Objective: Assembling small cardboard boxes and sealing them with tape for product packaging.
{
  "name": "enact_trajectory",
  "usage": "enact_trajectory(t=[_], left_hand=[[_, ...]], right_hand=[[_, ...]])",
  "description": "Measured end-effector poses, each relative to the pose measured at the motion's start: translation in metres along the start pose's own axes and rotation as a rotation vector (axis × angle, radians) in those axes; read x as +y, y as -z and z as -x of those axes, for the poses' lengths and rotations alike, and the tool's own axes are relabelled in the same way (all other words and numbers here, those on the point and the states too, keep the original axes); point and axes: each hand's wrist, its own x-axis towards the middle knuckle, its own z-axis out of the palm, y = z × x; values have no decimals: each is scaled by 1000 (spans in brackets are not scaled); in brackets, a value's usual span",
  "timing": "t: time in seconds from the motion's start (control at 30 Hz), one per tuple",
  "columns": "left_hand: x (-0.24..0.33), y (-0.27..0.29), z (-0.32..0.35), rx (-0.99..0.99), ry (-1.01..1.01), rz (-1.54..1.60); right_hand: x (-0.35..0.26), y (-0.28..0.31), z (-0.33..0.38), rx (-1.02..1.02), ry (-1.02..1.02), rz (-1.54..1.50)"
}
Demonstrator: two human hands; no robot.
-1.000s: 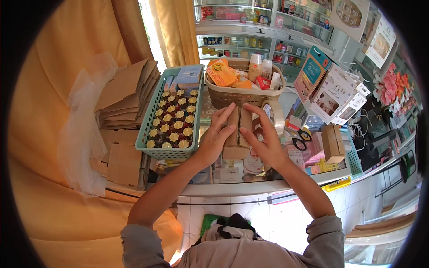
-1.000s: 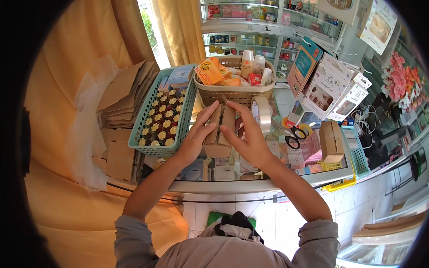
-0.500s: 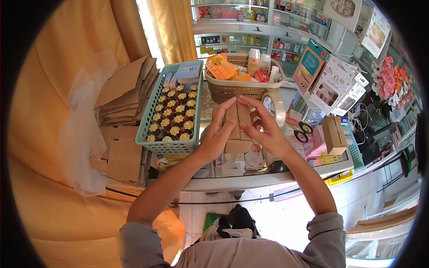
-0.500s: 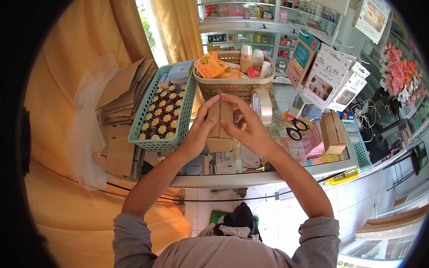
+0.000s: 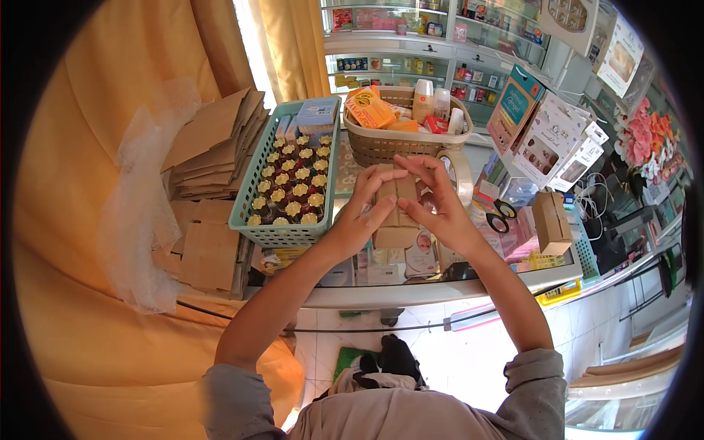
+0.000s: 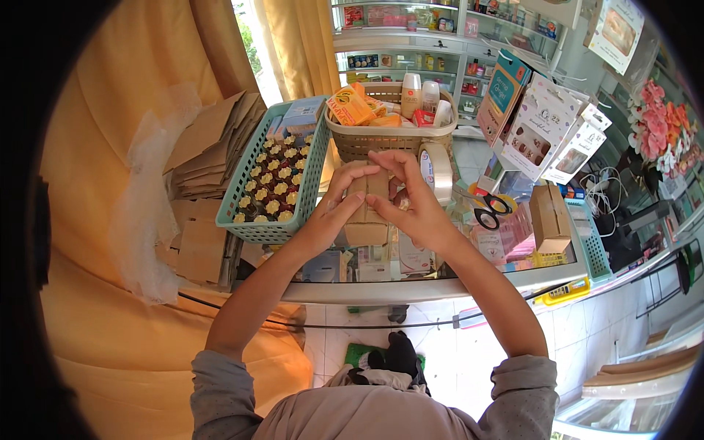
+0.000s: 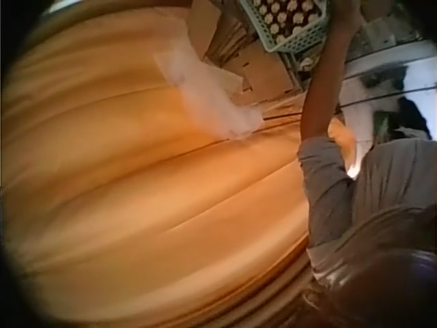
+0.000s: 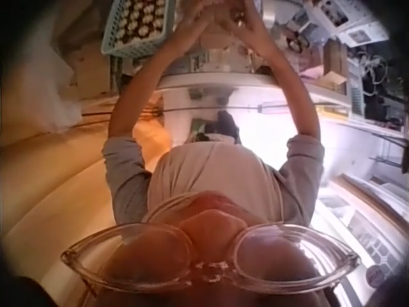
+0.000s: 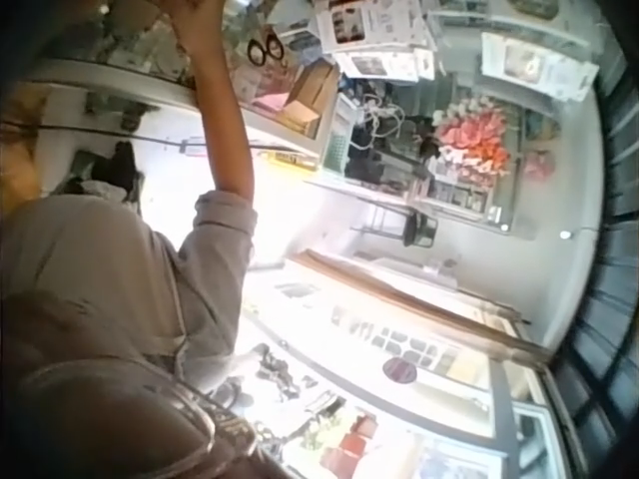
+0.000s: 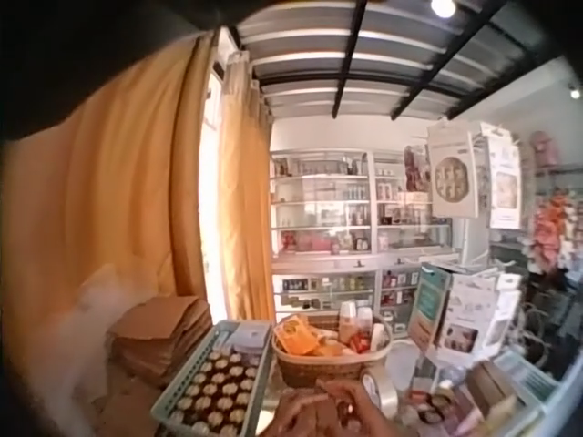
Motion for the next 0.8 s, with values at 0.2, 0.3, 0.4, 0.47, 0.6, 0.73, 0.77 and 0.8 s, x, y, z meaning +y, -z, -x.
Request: enact_trajectory(t=[0.2, 0.3, 0.4, 0.47, 0.6, 0.73, 0.77, 0.8], left_hand=[[-7, -1, 0, 41, -48, -113], [0, 0, 2, 35, -35, -102], [2, -1, 0, 16, -33, -97], [2, -3, 0, 23, -20, -87], [-6, -2, 2, 57, 19, -54], [-7, -2, 2, 79, 42, -37], [-7, -2, 2, 79, 42, -36], [-7, -2, 1, 80, 29, -43]], right_hand=[[-1, 1, 0, -1, -13, 2], [-2, -1, 1, 25, -9, 46], [-6, 1, -3, 117, -8, 51], [-8, 3, -6, 177, -8, -4], [-22, 7, -13, 174, -93, 130], [-18, 8, -18, 117, -147, 271], [-18, 8, -19, 117, -148, 271], [-18, 7, -20, 94, -148, 294]])
